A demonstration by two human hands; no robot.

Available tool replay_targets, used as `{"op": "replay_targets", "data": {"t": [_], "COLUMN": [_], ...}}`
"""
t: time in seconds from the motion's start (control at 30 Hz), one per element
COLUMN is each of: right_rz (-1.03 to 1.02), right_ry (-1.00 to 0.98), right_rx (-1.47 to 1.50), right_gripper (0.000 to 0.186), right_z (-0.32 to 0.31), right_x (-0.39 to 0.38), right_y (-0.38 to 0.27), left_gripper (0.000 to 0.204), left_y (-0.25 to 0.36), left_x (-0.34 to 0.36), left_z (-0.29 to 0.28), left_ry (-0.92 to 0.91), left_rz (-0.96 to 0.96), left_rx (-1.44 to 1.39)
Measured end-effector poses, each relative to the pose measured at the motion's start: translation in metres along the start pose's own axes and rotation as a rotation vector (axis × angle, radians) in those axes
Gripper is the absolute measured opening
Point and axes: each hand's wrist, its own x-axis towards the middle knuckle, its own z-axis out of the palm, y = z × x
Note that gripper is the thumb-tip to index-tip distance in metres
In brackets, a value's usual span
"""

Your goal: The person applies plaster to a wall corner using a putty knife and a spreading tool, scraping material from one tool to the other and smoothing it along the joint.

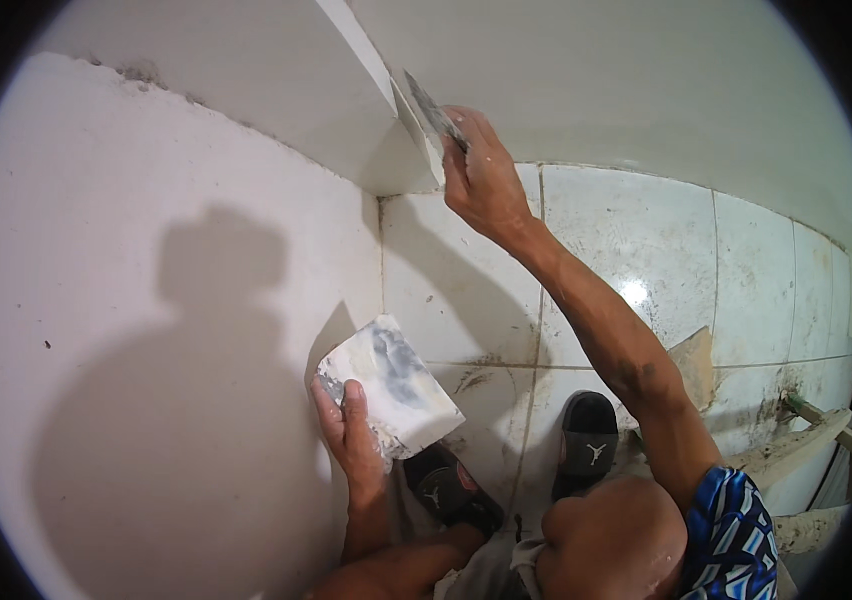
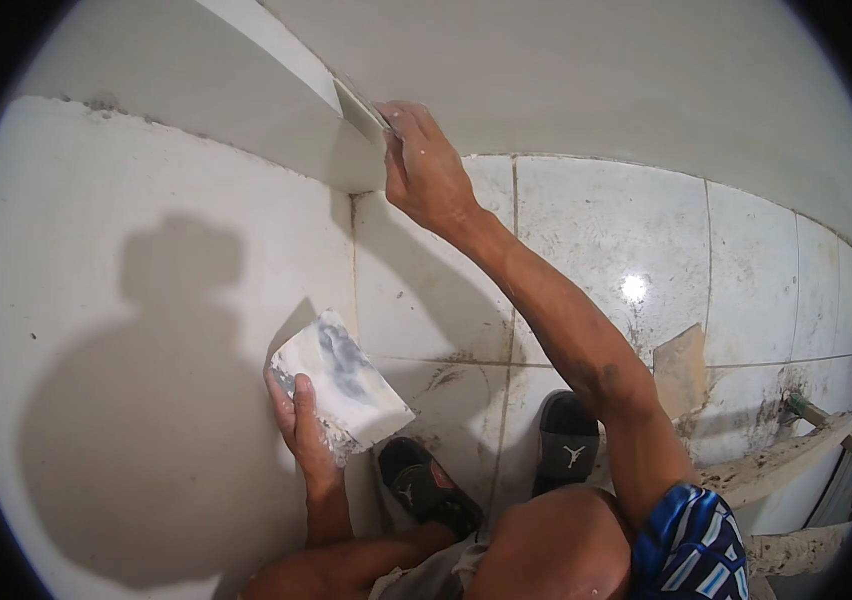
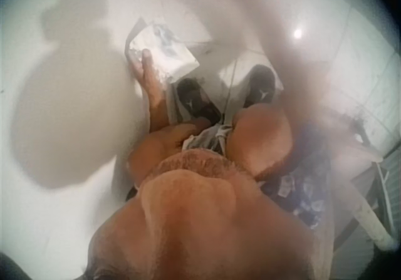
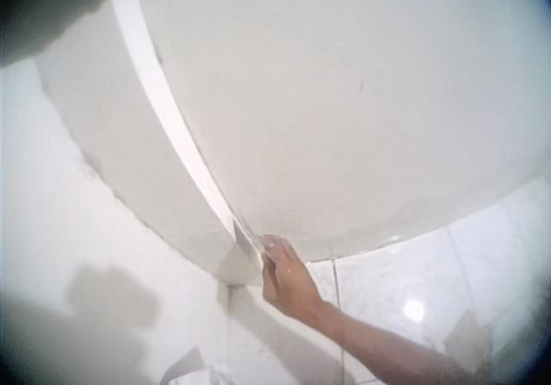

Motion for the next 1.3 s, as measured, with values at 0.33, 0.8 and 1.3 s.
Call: {"op": "replay_targets", "data": {"t": [0.33,0.8,1.3], "right_rz": [-0.001,-0.189,-0.042], "right_ry": [-0.116,0.172,0.030], "right_rx": [0.045,-0.240,-0.032], "right_gripper": [0.043,0.055,0.043], "right_z": [-0.003,0.042,0.006], "right_x": [-0.015,0.002,0.005], "right_y": [-0.014,-0.006,-0.004], "left_gripper": [0.044,0.046,0.043], "left_y": [-0.003,-0.006,0.002], "left_x": [0.001,-0.002,-0.001], "left_z": [-0.003,0.001,0.004], "left_ry": [0.012,0.050,0.048], "left_rz": [-0.009,-0.036,-0.031], "left_rx": [-0.012,-0.027,-0.020]}}
